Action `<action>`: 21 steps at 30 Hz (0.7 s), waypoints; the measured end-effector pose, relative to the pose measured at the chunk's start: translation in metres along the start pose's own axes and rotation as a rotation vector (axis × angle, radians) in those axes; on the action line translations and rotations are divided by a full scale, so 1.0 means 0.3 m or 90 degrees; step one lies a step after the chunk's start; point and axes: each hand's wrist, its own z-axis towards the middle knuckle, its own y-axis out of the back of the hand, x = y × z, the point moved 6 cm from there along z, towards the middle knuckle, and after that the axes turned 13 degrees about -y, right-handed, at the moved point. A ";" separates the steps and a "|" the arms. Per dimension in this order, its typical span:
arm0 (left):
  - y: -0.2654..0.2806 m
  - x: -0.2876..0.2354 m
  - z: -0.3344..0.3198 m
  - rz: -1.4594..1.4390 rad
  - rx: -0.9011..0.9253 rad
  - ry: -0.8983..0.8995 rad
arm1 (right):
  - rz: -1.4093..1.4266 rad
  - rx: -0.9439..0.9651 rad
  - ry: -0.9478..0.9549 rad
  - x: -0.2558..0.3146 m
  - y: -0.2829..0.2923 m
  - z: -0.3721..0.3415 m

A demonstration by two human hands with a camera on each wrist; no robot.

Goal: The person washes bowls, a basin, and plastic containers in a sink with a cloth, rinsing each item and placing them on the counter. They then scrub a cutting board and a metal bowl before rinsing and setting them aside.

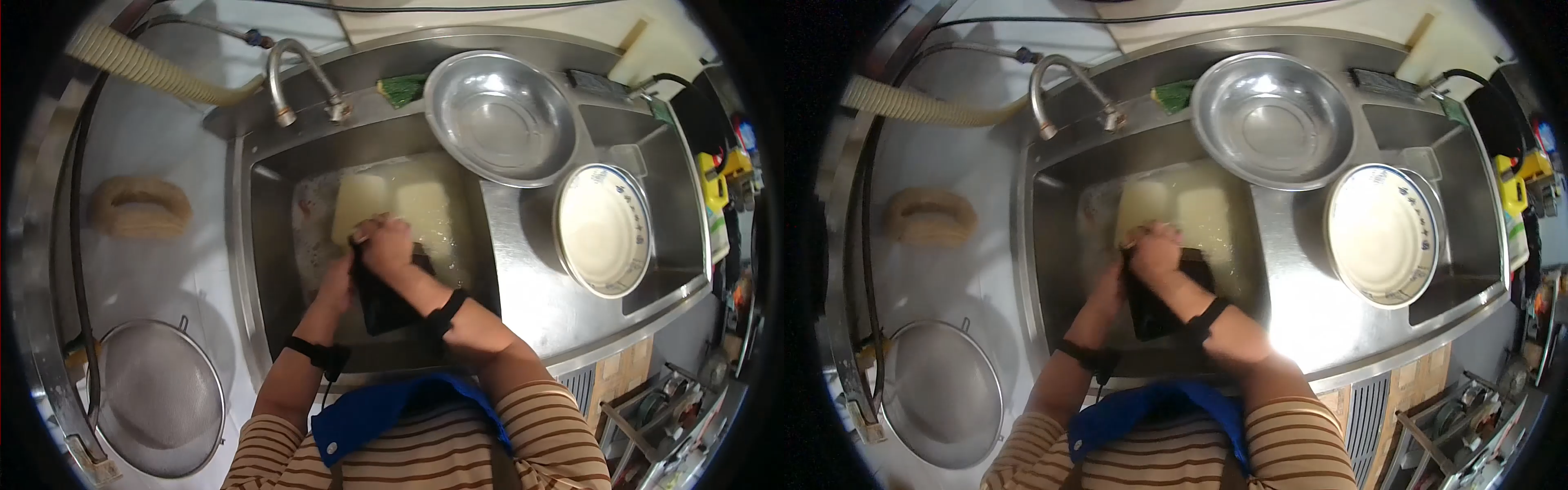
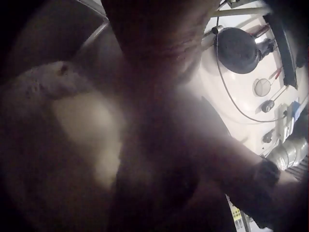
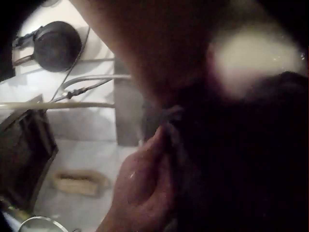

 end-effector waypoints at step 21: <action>-0.283 -0.484 -0.358 0.570 0.079 -0.584 | 0.420 0.312 -0.340 -0.243 0.424 -0.304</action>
